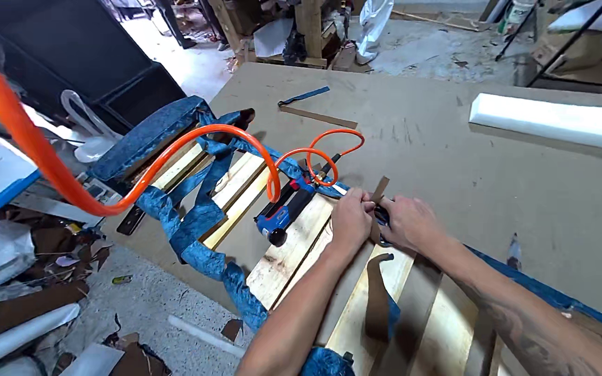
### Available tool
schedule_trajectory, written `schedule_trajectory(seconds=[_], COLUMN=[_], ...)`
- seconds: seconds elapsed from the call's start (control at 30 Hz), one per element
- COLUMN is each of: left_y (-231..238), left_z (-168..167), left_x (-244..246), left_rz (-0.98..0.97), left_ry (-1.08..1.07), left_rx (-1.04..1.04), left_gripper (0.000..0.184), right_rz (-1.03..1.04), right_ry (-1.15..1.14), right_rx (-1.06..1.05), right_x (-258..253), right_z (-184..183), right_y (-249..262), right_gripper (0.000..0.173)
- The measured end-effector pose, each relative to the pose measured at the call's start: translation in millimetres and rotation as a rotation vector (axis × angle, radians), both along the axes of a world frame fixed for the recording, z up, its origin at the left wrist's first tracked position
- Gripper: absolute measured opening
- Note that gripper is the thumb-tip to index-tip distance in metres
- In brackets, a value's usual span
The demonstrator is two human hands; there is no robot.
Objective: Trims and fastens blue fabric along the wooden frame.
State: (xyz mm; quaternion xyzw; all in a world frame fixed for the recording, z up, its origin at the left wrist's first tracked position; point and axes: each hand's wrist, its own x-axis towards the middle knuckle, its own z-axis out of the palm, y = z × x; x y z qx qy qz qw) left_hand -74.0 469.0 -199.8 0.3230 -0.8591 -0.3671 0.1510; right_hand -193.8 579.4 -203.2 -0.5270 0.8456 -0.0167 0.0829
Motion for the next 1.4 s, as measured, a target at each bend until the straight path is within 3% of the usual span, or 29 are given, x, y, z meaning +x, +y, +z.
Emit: schedule_trajectory(seconds=[0.1, 0.23, 0.4, 0.47, 0.57, 0.63, 0.7, 0.8, 0.93, 1.1, 1.23, 1.3, 1.4], left_y=[6, 6, -12, -30, -65, -87, -104, -111, -92, -87, -109, -137, -177], left_z=[1, 10, 15, 24, 17, 9, 9, 19, 38, 29, 18, 25, 21], left_x=[12, 19, 45, 69, 93, 89, 76, 81, 146, 226, 249, 234, 176], left_rz=[-0.004, -0.031, -0.142, -0.124, 0.065, 0.102, 0.058, 0.057, -0.082, -0.592, -0.946, -0.835, -0.399], left_ry=[0.112, 0.165, 0.003, -0.127, -0.228, -0.372, -0.474, -0.424, -0.159, -0.171, -0.127, -0.085, -0.037], left_rx=[-0.025, -0.046, -0.039, -0.151, -0.364, -0.258, -0.105, 0.019, -0.151, -0.093, -0.014, 0.034, -0.202], left_gripper=[0.010, 0.009, 0.012, 0.023, 0.051, 0.073, 0.078, 0.063, 0.041, 0.061, 0.041, 0.036, 0.027], right_rz=[0.048, -0.002, -0.082, -0.143, -0.203, -0.219, -0.230, -0.235, -0.238, -0.221, -0.257, -0.283, -0.290], right_ry=[-0.013, 0.001, -0.086, -0.151, -0.157, -0.137, -0.119, -0.132, -0.158, -0.150, -0.088, -0.084, -0.062], right_rx=[-0.021, 0.011, 0.094, 0.065, 0.013, -0.005, -0.014, -0.036, -0.029, -0.050, -0.040, -0.039, -0.075], right_x=[4, 20, 53, 57, 58, 63, 64, 62, 58, 59, 60, 60, 63], right_z=[-3, 5, 19, 19, 9, -1, -5, -7, -3, -7, -10, -8, -9], right_y=[-3, -16, -30, -31, -29, -28, -28, -25, -22, -25, -33, -38, -43], right_gripper=[0.025, 0.034, 0.034, 0.037, 0.034, 0.033, 0.034, 0.034, 0.033, 0.036, 0.042, 0.043, 0.039])
